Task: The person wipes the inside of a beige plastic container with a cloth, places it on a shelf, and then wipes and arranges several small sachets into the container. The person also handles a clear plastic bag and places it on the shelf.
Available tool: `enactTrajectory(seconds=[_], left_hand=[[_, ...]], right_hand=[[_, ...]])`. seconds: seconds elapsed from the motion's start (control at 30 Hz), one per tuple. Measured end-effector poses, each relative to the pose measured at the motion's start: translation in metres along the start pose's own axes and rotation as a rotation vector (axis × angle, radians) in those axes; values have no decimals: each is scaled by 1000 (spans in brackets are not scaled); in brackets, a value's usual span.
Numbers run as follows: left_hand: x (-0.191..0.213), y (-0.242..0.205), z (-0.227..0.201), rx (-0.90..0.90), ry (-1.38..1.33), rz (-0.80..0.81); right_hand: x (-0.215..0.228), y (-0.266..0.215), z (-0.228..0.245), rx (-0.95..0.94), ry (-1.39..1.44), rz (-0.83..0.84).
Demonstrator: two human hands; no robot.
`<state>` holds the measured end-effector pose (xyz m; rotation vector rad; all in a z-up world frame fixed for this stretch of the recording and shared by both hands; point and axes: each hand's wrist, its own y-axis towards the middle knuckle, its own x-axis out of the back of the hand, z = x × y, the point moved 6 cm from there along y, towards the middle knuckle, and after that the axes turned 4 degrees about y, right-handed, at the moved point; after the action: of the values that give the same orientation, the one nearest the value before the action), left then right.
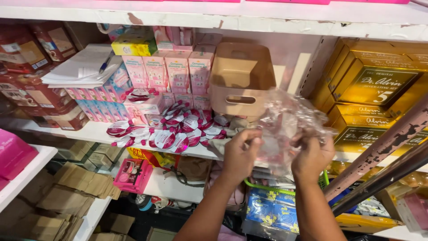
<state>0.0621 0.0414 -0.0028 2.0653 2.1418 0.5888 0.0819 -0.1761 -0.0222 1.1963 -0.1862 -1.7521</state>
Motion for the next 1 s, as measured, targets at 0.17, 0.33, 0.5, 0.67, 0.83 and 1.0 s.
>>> enactTrajectory(seconds=[0.17, 0.33, 0.5, 0.67, 0.83, 1.0], left_hand=[[65, 1, 20, -221, -262, -148], [108, 0, 35, -39, -538, -136], [131, 6, 68, -18, -500, -137], [144, 5, 61, 76, -528, -140], [157, 6, 80, 196, -684, -125], [174, 27, 148, 137, -935, 27]], right_hand=[[-59, -35, 0, -157, -153, 268], [-80, -60, -32, -458, -442, 407], [-92, -75, -60, -623, -285, 471], [-96, -65, -65, -500, -528, 480], [-146, -68, -32, -487, -346, 604], [-129, -80, -76, -589, -98, 682]])
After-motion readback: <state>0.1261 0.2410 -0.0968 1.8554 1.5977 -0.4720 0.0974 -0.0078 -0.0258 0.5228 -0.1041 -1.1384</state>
